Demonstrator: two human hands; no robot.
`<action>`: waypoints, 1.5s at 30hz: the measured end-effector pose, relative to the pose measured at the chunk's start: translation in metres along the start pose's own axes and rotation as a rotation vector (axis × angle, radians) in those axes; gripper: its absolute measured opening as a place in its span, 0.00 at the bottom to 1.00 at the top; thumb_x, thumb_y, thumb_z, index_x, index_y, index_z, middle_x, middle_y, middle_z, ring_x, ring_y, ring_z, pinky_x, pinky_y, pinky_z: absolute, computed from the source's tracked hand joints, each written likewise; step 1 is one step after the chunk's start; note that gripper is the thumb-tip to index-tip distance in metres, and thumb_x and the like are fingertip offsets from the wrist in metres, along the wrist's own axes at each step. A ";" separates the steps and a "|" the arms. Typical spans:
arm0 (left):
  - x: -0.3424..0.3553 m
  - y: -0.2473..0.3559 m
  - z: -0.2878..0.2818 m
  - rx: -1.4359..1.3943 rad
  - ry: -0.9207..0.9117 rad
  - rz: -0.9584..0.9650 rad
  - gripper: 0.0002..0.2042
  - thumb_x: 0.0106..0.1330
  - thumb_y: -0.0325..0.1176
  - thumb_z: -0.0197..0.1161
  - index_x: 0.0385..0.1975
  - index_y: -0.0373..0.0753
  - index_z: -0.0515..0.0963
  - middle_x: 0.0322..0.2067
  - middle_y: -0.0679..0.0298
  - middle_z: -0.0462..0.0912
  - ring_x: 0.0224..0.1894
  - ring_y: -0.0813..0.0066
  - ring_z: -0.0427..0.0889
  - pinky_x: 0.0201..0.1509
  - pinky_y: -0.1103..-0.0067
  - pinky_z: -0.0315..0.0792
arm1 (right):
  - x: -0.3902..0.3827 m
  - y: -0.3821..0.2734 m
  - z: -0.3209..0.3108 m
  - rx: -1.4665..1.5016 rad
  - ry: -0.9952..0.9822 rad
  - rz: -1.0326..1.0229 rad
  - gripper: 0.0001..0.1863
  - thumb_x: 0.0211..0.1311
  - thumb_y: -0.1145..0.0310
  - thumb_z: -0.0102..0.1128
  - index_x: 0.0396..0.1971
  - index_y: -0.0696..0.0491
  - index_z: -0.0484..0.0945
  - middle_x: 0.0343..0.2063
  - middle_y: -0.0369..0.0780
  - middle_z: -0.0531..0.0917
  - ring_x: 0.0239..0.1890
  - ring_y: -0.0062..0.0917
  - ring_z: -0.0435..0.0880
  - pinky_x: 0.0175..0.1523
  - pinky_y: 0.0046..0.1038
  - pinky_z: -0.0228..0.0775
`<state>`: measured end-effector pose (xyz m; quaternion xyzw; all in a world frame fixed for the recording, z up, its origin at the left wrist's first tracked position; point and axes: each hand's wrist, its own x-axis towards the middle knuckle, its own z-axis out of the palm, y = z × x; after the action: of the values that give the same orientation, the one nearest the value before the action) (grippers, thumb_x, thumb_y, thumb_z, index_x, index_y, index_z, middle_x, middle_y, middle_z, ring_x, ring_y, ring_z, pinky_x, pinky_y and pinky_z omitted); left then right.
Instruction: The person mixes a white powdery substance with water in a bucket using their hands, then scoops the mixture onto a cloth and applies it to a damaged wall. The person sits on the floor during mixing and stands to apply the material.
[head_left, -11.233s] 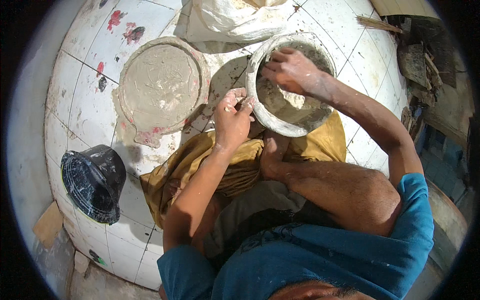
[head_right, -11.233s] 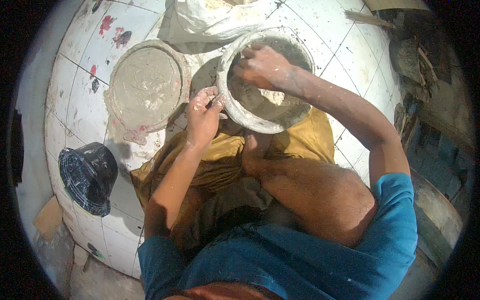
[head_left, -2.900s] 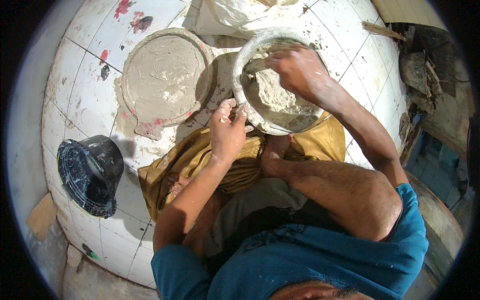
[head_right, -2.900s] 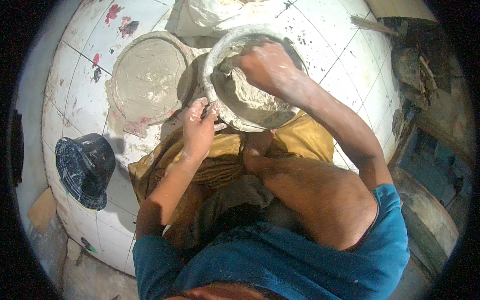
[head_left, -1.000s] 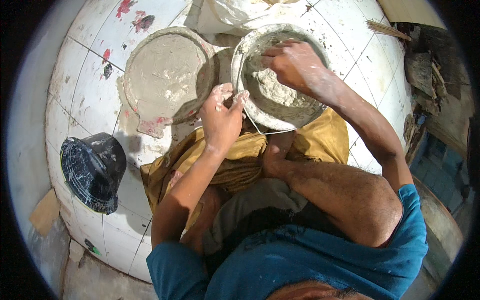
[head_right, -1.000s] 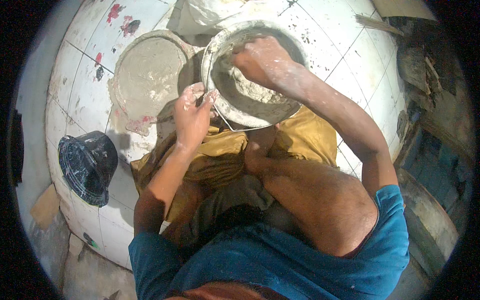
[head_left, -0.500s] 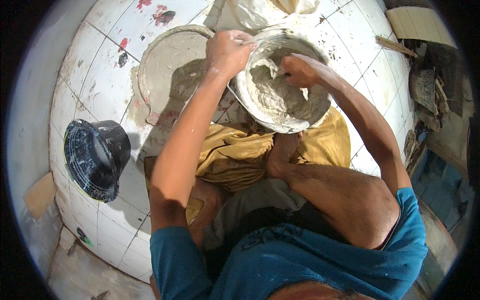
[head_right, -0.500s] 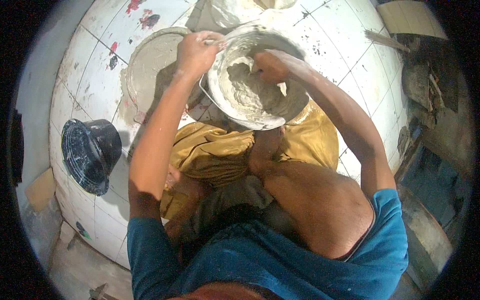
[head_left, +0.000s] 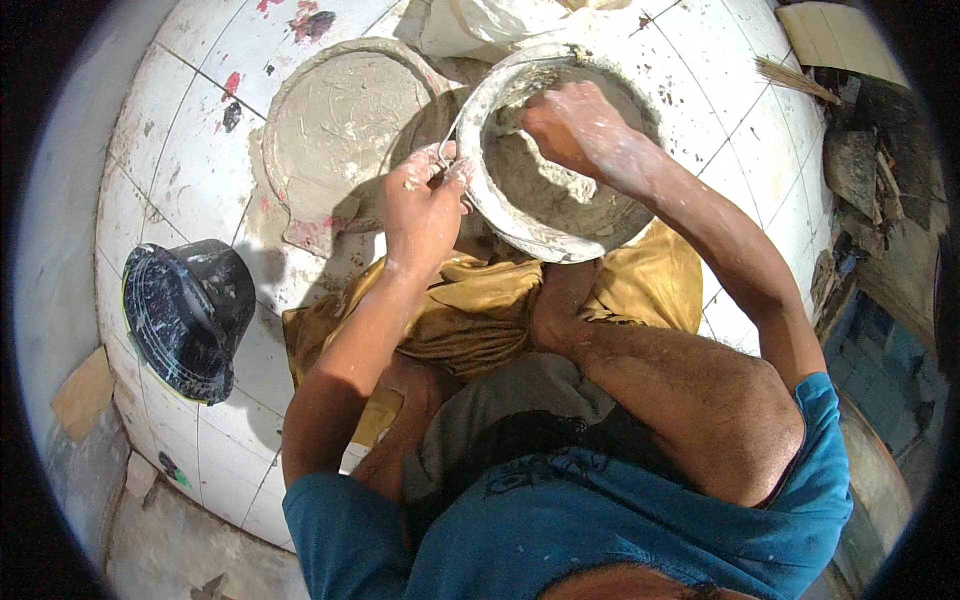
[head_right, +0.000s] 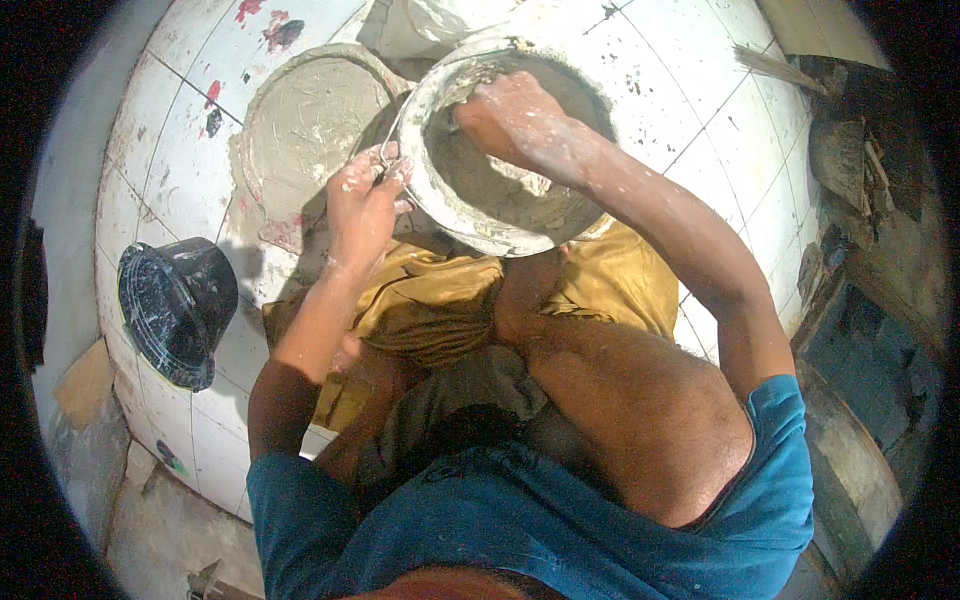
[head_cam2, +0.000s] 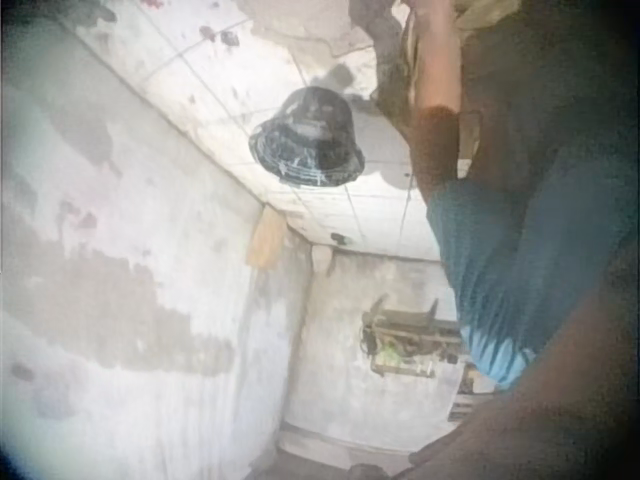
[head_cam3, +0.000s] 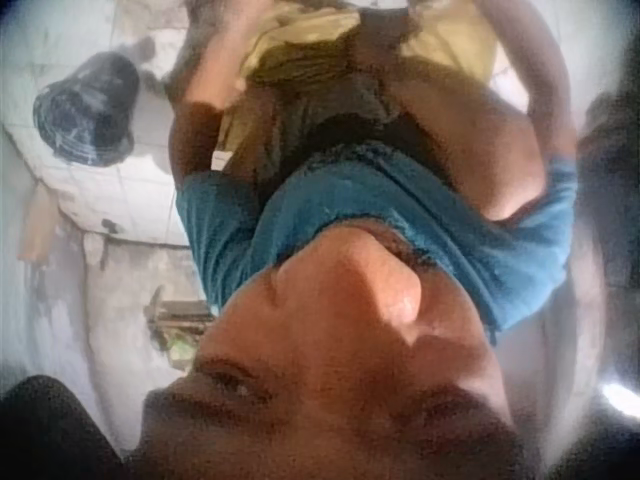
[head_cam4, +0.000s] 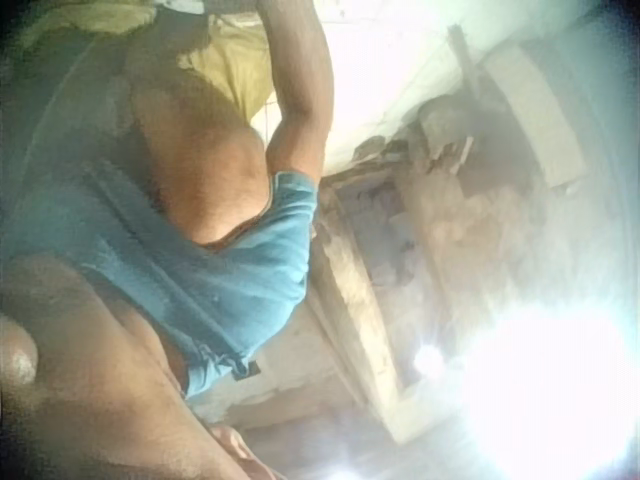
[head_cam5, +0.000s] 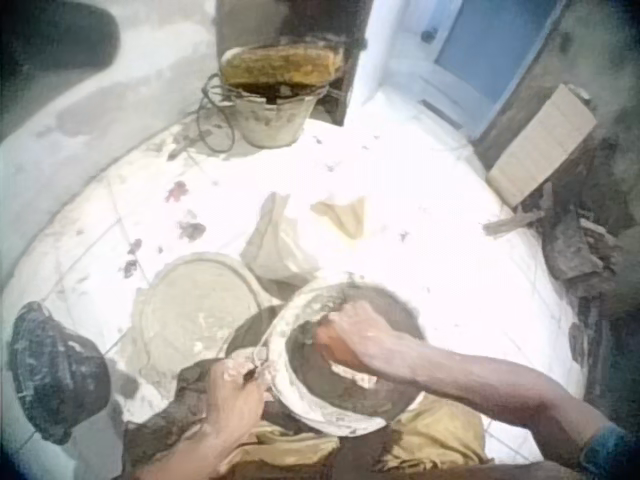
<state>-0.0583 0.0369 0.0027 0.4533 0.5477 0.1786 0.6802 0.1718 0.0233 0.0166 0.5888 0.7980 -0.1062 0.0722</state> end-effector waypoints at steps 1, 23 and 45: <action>0.001 -0.001 0.000 -0.043 0.006 -0.011 0.14 0.72 0.24 0.64 0.55 0.31 0.80 0.41 0.62 0.87 0.39 0.79 0.85 0.35 0.80 0.82 | 0.008 0.008 0.024 0.008 -0.040 -0.021 0.08 0.58 0.73 0.59 0.25 0.55 0.86 0.24 0.51 0.87 0.31 0.43 0.91 0.34 0.43 0.82; 0.028 0.025 -0.016 -0.083 -0.129 -0.060 0.14 0.75 0.33 0.62 0.54 0.32 0.83 0.39 0.66 0.86 0.36 0.82 0.78 0.37 0.80 0.78 | -0.021 -0.011 -0.036 -0.154 0.196 -0.279 0.12 0.58 0.70 0.63 0.43 0.52 0.85 0.42 0.39 0.87 0.47 0.31 0.88 0.49 0.32 0.85; 0.031 0.020 -0.010 0.169 -0.014 0.034 0.15 0.71 0.34 0.66 0.51 0.30 0.84 0.30 0.56 0.88 0.26 0.74 0.86 0.32 0.76 0.80 | -0.100 0.004 -0.019 0.127 0.185 0.144 0.09 0.55 0.76 0.62 0.37 0.58 0.82 0.34 0.44 0.83 0.33 0.39 0.87 0.35 0.38 0.83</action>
<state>-0.0517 0.0745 0.0012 0.5196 0.5482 0.1401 0.6403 0.2059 -0.0634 0.0586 0.6552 0.7486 -0.0962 -0.0319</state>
